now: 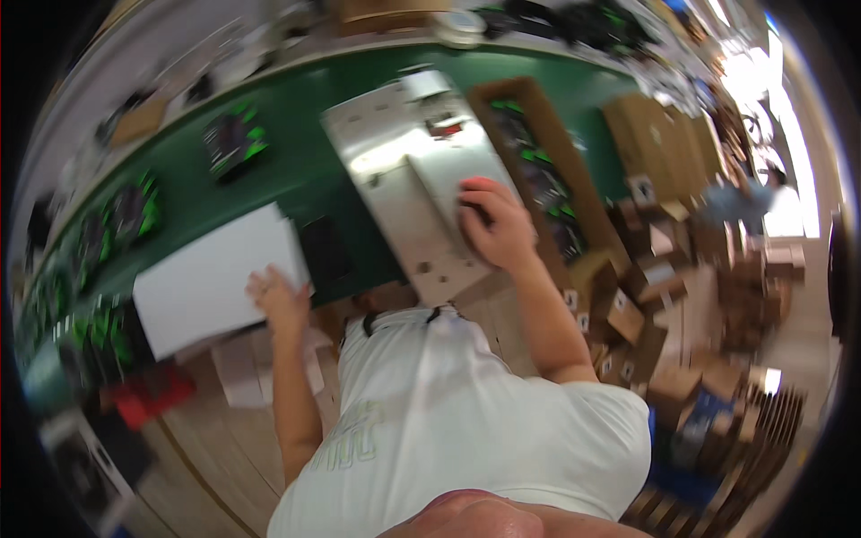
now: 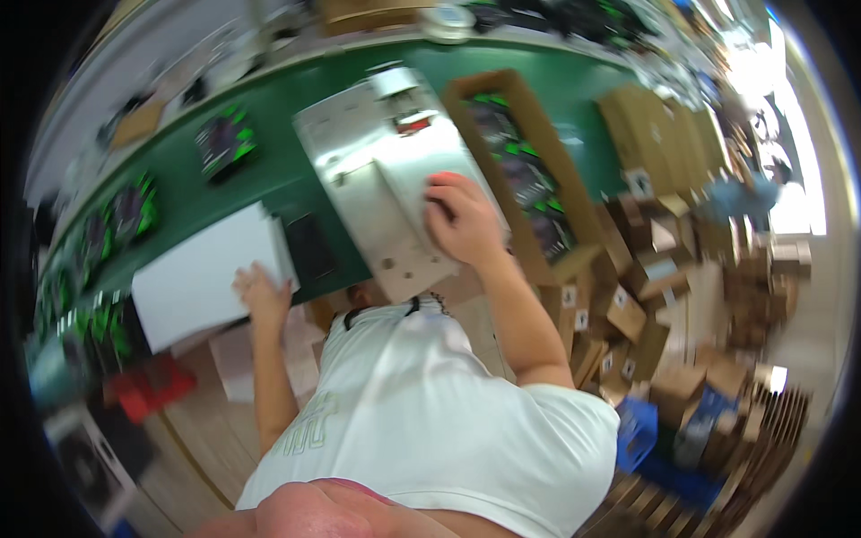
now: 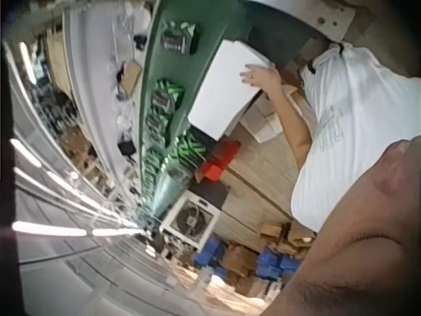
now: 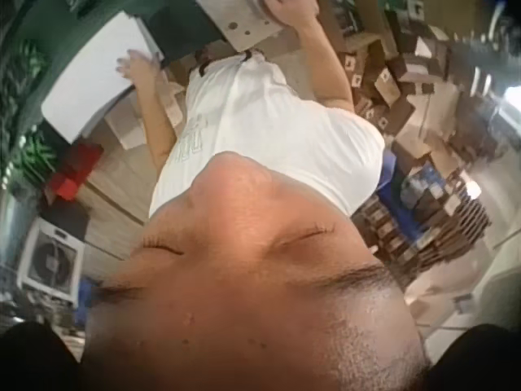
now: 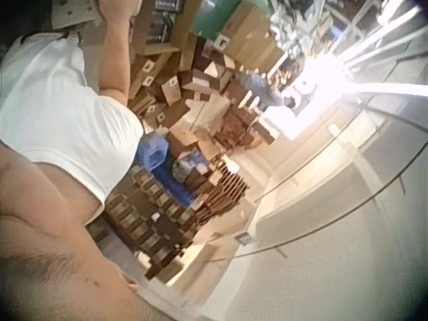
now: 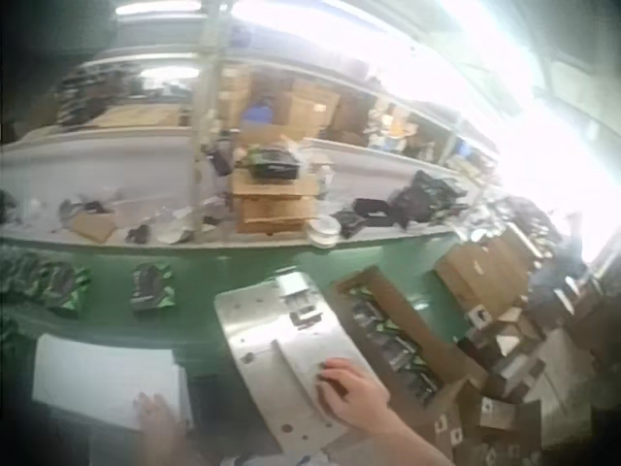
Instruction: The person packs gaming mouse boxes into cardboard boxes by taking them from a conveyor belt and placing them inside. They insert paper sheets into filled cardboard boxes, wipe the conveyor belt with a wipe, and replace filled boxes with empty ones to pack more mouse boxes.
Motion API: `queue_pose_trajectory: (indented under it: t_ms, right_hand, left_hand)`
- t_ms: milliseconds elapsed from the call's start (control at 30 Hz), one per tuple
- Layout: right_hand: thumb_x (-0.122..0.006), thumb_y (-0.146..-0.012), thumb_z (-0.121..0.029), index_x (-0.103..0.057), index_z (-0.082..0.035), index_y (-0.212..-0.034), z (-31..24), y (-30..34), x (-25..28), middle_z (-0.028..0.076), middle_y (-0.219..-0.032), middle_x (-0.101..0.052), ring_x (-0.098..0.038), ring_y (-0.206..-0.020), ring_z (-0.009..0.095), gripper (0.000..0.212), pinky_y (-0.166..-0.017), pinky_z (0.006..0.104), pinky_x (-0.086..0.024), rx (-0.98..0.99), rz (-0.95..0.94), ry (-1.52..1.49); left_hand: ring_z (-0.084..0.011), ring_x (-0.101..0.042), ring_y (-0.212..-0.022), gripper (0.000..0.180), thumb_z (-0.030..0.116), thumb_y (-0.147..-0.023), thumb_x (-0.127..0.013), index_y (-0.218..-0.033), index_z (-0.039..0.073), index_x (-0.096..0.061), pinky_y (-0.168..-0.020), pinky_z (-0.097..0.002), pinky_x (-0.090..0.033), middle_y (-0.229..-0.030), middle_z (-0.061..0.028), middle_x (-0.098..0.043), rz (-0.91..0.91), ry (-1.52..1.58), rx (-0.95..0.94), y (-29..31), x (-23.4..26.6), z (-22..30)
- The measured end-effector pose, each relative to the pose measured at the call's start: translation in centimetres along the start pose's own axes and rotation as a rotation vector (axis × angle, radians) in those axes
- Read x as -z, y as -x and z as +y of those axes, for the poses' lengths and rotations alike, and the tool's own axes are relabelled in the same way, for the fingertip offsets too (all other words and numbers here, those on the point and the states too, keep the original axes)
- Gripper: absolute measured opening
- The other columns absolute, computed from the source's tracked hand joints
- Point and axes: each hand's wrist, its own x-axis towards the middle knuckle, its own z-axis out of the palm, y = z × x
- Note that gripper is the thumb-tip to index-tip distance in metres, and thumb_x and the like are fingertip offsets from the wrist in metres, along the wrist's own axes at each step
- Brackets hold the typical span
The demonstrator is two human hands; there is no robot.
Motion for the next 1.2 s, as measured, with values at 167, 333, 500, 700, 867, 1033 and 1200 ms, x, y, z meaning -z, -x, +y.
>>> queue_pose_trajectory:
  t_ms: [167, 333, 500, 700, 867, 1033, 1200]
  right_hand:
    - [-0.068, -0.079, -0.011, -0.068, -0.005, -0.095, 0.1, 0.1, 0.2, 0.008, -0.11, -0.068, -0.063, -0.105, 0.028, 0.017, -0.089, 0.0371, -0.052, 0.008, 0.061, -0.004]
    - [-0.068, -0.079, -0.011, -0.068, -0.006, -0.093, 0.2, 0.4, 0.6, 0.008, -0.108, -0.068, -0.064, -0.104, 0.026, 0.014, -0.086, 0.0368, -0.053, -0.041, 0.079, -0.05]
    - [-0.068, -0.08, -0.011, -0.067, -0.006, -0.092, 1.1, 0.5, 0.7, 0.009, -0.103, -0.069, -0.064, -0.104, 0.026, 0.013, -0.083, 0.0349, -0.054, 0.008, 0.115, -0.067]
    - [-0.069, -0.086, -0.019, -0.065, -0.006, -0.111, 2.2, 3.6, 1.4, 0.011, -0.116, -0.066, -0.062, -0.11, 0.02, 0.029, -0.082, 0.0352, -0.054, -0.142, 0.121, -0.434]
    - [-0.07, -0.086, -0.02, -0.038, -0.003, -0.141, -1.1, 8.0, 2.1, 0.011, -0.134, -0.051, -0.055, -0.118, 0.021, 0.066, -0.093, 0.0364, -0.048, -0.024, 0.356, -1.15]
    - [-0.055, -0.086, -0.004, -0.053, 0.007, -0.121, 4.9, 11.6, 8.5, 0.011, -0.112, -0.063, -0.061, -0.099, 0.02, 0.036, -0.087, 0.0331, -0.049, -0.749, 0.634, -0.906]
    - [-0.046, -0.08, 0.006, -0.047, 0.008, -0.127, 14.1, 17.5, 13.9, 0.014, -0.119, -0.06, -0.06, -0.107, 0.022, 0.047, -0.095, 0.0327, -0.046, -0.68, 0.596, -0.752]
  left_hand:
    - [-0.0542, -0.029, -0.134, 0.063, 0.019, -0.086, -0.067, -0.14, 0.0, -0.043, -0.113, -0.0493, -0.027, -0.144, -0.0366, -0.034, -0.212, 0.134, -0.257, -1.9, 4.1, -3.8]
    - [-0.0218, -0.058, -0.077, 0.028, 0.019, -0.097, -0.054, -0.108, -0.006, -0.061, -0.073, -0.0344, -0.047, -0.083, -0.0166, -0.063, -0.292, 0.386, -0.183, -4.2, 4.6, -6.3]
    - [-0.0191, -0.06, -0.071, 0.03, 0.015, -0.101, -0.049, -0.112, -0.009, -0.064, -0.069, -0.033, -0.05, -0.084, -0.0194, -0.068, 0.431, 0.538, -0.263, 0.2, 8.2, 0.8]
    - [-0.033, -0.07, -0.096, 0.025, 0.003, -0.095, -0.052, -0.114, -0.007, -0.066, -0.081, -0.0353, -0.055, -0.11, -0.0215, -0.069, 0.593, 0.55, -0.831, 4.9, 14.9, 13.4]
    - [-0.0318, -0.066, -0.101, 0.036, 0.001, -0.08, -0.061, -0.116, 0.006, -0.068, -0.08, -0.0366, -0.056, -0.118, -0.0155, -0.066, 0.288, 0.269, -1.297, 9.5, 14.7, 25.0]
    - [-0.0299, -0.063, -0.107, 0.035, 0.013, -0.081, -0.067, -0.116, 0.008, -0.067, -0.084, -0.0373, -0.054, -0.12, -0.0149, -0.063, 0.146, 0.215, -1.375, 14.6, 9.3, 32.2]
    - [-0.0305, -0.064, -0.106, 0.035, 0.022, -0.081, -0.071, -0.113, 0.007, -0.068, -0.085, -0.0387, -0.054, -0.12, -0.0166, -0.063, -0.184, 0.425, -1.383, 18.7, 3.7, 34.6]
